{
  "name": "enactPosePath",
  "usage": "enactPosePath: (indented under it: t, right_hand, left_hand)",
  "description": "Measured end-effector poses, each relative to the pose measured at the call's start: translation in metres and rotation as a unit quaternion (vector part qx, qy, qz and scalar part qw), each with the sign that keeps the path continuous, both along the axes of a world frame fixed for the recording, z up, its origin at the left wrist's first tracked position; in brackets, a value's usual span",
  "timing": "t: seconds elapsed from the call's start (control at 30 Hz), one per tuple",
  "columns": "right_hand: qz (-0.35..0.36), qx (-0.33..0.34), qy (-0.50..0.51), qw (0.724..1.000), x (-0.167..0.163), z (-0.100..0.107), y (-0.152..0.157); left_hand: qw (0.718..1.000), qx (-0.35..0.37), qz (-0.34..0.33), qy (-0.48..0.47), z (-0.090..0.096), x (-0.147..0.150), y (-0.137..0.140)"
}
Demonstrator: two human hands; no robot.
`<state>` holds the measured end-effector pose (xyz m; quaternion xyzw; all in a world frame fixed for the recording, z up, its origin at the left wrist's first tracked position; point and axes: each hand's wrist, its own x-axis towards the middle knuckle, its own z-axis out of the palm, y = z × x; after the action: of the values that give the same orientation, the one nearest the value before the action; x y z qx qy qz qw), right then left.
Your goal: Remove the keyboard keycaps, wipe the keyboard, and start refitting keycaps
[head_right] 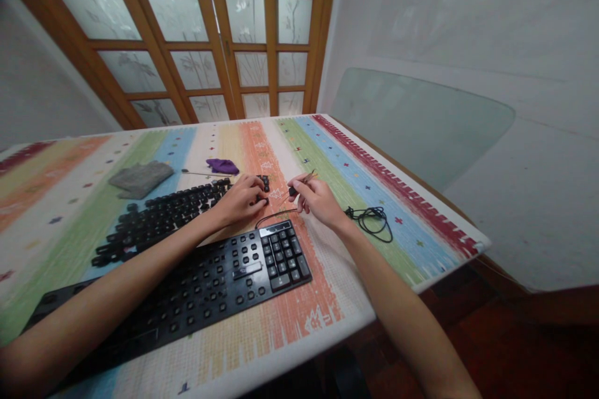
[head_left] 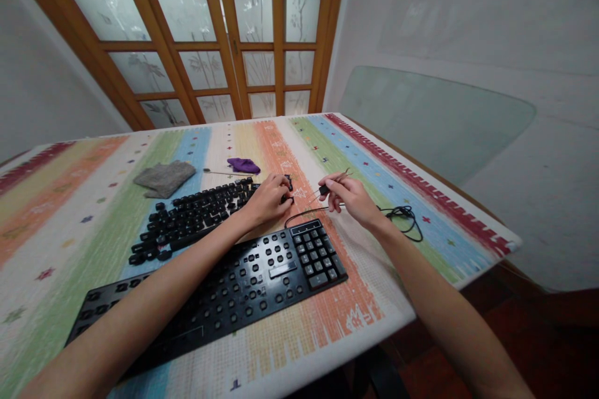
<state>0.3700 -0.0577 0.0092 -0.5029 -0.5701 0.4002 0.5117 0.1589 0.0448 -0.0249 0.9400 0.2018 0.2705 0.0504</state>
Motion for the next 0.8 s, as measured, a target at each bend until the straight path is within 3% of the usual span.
enactPosePath:
  t: [0.8]
  right_hand:
    - [-0.005, 0.009, 0.004, 1.0, -0.0015, -0.0016, -0.0001]
  left_hand:
    - [0.998, 0.045, -0.018, 0.032, 0.003, -0.0016, -0.0043]
